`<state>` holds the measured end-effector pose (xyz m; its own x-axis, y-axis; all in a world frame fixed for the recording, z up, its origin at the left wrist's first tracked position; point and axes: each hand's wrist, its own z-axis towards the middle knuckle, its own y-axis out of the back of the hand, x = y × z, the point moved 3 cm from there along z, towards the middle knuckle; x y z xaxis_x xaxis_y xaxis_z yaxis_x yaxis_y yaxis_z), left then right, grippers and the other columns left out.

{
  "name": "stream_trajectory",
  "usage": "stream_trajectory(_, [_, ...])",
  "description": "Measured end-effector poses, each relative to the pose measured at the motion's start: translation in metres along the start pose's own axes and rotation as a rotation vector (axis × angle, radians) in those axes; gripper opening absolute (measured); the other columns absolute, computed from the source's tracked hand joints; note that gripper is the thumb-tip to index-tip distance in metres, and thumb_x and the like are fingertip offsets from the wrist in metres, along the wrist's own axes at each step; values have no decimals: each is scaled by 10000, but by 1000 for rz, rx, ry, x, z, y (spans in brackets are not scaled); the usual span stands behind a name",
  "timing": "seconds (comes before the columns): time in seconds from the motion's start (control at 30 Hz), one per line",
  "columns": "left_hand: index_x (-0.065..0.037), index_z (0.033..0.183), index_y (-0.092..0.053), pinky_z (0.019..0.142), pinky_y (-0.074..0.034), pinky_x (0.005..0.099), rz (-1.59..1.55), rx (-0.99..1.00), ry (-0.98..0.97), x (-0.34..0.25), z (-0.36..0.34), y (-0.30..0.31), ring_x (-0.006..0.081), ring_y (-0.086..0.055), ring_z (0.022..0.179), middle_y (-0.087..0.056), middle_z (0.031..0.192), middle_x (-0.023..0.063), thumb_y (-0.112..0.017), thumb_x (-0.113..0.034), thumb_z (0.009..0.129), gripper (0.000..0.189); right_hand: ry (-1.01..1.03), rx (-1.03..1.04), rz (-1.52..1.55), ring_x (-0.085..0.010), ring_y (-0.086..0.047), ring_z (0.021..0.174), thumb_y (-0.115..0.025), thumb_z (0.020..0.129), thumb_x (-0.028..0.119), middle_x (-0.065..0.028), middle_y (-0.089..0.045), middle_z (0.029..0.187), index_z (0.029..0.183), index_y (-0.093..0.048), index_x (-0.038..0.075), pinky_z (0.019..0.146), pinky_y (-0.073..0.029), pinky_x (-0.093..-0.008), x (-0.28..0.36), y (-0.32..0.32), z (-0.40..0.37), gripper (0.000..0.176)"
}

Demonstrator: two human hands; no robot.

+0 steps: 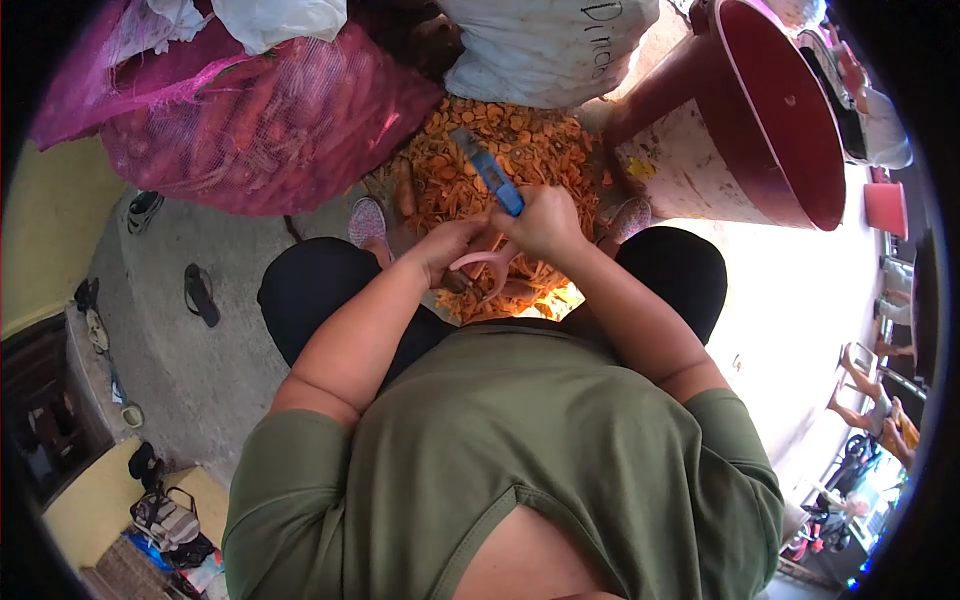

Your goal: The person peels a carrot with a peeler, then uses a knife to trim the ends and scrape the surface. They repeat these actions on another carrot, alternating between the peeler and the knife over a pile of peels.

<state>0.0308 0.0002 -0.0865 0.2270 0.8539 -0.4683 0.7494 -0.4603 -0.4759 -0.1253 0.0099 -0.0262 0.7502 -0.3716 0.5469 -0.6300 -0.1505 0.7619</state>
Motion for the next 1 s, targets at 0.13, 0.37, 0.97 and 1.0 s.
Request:
stream_trajectory(0.13, [-75, 1077, -518, 614, -509, 266, -16, 68, -135, 4, 6, 5, 110, -566, 693, -555, 862, 32, -453, -316, 890, 312, -293, -146, 58, -267, -626, 628, -658, 669, 360, -146, -620, 648, 761, -662, 62, 593, -495, -357, -52, 16, 40, 313])
stream_trajectory(0.37, [-82, 1144, -499, 669, -477, 235, -72, -39, -44, -13, -14, -7, 92, -545, 789, -553, 942, 35, -417, -296, 913, 325, -57, -137, 69, -234, -588, 525, -652, 682, 328, -146, -563, 541, 703, -614, 0, 564, -468, -364, -18, 22, 16, 331])
stream_trajectory(0.97, [-56, 1144, -478, 583, -512, 261, 0, 72, -23, 4, 7, 13, 120, -575, 709, -550, 932, 54, -419, -319, 908, 358, -75, -24, -21, -298, -620, 661, -647, 647, 339, -179, -608, 658, 735, -634, 20, 640, -487, -381, -1, 4, 11, 331])
stream_trajectory(1.0, [-57, 1144, -478, 600, -512, 260, -14, 82, -58, 4, 6, 10, 120, -573, 718, -550, 939, 53, -421, -316, 908, 355, -120, -76, 37, -299, -620, 654, -655, 645, 355, -181, -607, 653, 730, -634, 8, 638, -488, -382, -17, 7, 22, 358])
